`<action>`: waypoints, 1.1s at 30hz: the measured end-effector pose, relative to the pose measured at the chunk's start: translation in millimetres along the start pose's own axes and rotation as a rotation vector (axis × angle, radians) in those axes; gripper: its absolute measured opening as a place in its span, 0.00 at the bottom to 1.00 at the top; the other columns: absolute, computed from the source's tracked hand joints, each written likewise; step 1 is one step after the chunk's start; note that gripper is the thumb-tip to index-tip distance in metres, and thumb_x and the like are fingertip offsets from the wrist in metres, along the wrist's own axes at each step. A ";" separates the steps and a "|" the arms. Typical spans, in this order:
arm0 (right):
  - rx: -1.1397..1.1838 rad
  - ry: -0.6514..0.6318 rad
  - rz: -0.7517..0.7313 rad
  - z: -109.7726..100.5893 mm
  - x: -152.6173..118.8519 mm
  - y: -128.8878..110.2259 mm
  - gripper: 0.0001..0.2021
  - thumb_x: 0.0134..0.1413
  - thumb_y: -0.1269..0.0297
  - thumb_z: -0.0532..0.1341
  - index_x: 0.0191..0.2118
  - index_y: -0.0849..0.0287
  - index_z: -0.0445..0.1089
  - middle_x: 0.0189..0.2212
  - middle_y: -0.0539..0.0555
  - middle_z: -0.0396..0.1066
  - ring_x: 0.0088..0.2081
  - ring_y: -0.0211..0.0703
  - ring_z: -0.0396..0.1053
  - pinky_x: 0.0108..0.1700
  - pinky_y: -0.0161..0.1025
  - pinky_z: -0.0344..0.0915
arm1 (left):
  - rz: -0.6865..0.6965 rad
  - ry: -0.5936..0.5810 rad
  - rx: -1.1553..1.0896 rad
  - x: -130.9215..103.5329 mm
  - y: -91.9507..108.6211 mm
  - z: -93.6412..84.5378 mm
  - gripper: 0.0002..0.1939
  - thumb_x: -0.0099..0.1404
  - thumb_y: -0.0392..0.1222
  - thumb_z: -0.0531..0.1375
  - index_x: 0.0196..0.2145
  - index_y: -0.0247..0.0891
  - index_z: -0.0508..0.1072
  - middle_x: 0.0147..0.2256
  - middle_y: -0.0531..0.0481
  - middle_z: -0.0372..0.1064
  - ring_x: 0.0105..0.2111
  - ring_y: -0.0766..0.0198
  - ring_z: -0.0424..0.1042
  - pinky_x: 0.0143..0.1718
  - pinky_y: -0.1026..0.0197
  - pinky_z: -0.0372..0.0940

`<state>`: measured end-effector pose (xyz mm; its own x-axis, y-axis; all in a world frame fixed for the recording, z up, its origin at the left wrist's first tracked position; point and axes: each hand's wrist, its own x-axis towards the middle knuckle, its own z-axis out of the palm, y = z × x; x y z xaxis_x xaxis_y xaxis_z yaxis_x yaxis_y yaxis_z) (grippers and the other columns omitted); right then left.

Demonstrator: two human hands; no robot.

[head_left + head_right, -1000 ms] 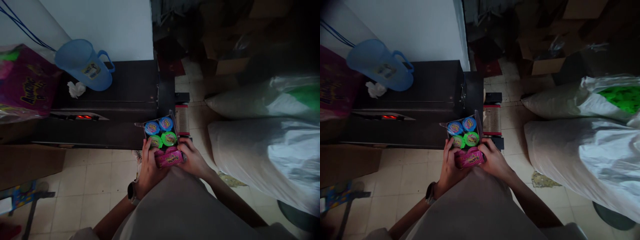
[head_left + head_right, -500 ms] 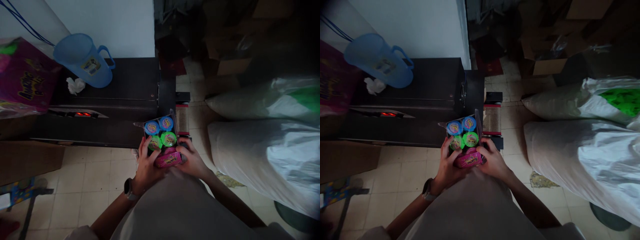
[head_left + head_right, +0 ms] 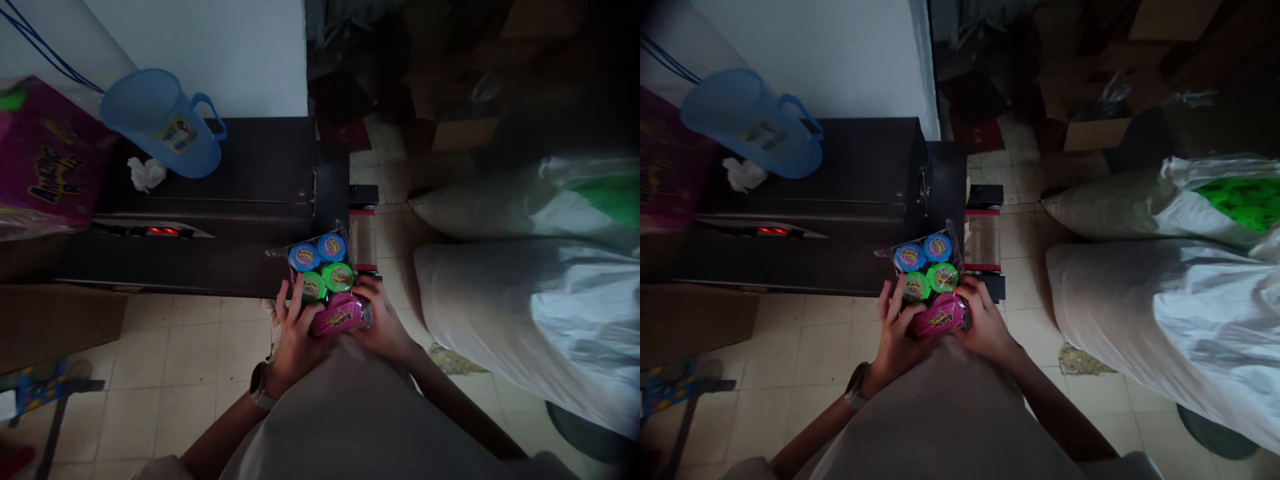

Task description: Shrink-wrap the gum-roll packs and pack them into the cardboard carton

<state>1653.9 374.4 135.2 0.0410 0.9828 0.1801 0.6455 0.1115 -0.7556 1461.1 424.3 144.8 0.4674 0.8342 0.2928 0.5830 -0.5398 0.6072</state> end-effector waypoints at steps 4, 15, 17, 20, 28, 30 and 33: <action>-0.023 -0.003 -0.005 -1.2 -1.9 -8.7 0.27 0.48 0.69 0.64 0.56 0.54 0.59 0.61 0.62 0.48 0.63 0.57 0.54 0.58 0.53 0.65 | 0.039 -0.080 -0.019 1.0 -3.1 -4.7 0.22 0.54 0.41 0.69 0.43 0.39 0.64 0.67 0.35 0.43 0.67 0.39 0.42 0.62 0.34 0.53; -0.239 -0.145 -0.102 -15.8 14.6 -37.2 0.18 0.47 0.68 0.67 0.47 0.58 0.69 0.65 0.61 0.43 0.65 0.66 0.43 0.63 0.62 0.54 | 0.044 -0.147 -0.026 -0.7 -13.2 -15.0 0.29 0.54 0.48 0.69 0.48 0.40 0.62 0.66 0.34 0.40 0.66 0.36 0.42 0.62 0.32 0.50; -0.204 -0.167 -0.106 -11.1 18.6 -36.6 0.17 0.47 0.72 0.65 0.45 0.58 0.69 0.65 0.60 0.44 0.66 0.63 0.43 0.64 0.59 0.53 | 0.068 -0.173 -0.048 1.8 -13.2 -12.0 0.25 0.57 0.45 0.68 0.49 0.40 0.63 0.66 0.35 0.39 0.67 0.37 0.41 0.63 0.33 0.48; -0.128 -0.195 -0.107 -9.6 21.0 -34.3 0.15 0.47 0.74 0.64 0.44 0.58 0.70 0.65 0.58 0.45 0.67 0.60 0.42 0.65 0.56 0.52 | 0.095 -0.233 -0.084 4.7 -12.8 -13.7 0.25 0.58 0.42 0.67 0.50 0.41 0.63 0.66 0.36 0.37 0.67 0.37 0.38 0.63 0.32 0.44; 0.113 -0.095 -0.114 -44.7 50.2 -34.0 0.15 0.57 0.61 0.60 0.50 0.55 0.68 0.56 0.59 0.60 0.57 0.53 0.61 0.57 0.54 0.61 | 0.016 -0.169 -0.213 30.8 -36.4 -47.8 0.21 0.63 0.41 0.57 0.54 0.44 0.63 0.57 0.41 0.51 0.58 0.49 0.55 0.56 0.43 0.57; -0.092 -0.050 -0.103 -43.0 66.7 -38.7 0.11 0.57 0.64 0.61 0.46 0.56 0.70 0.47 0.57 0.65 0.49 0.50 0.65 0.51 0.50 0.66 | 0.050 -0.166 -0.087 44.3 -45.0 -49.4 0.18 0.62 0.37 0.58 0.51 0.43 0.66 0.52 0.43 0.56 0.51 0.53 0.59 0.53 0.47 0.59; -0.408 -0.233 -0.090 -33.6 88.6 -49.0 0.14 0.50 0.61 0.67 0.42 0.60 0.72 0.43 0.58 0.67 0.46 0.53 0.64 0.43 0.47 0.69 | 0.113 -0.197 -0.023 58.5 -52.3 -45.8 0.19 0.59 0.36 0.59 0.49 0.39 0.67 0.49 0.43 0.58 0.48 0.53 0.61 0.50 0.49 0.62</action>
<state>1651.5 451.1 209.4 -0.1713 0.9838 0.0522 0.8873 0.1770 -0.4258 1427.5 506.5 164.0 0.6507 0.7292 0.2117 0.5051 -0.6239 0.5964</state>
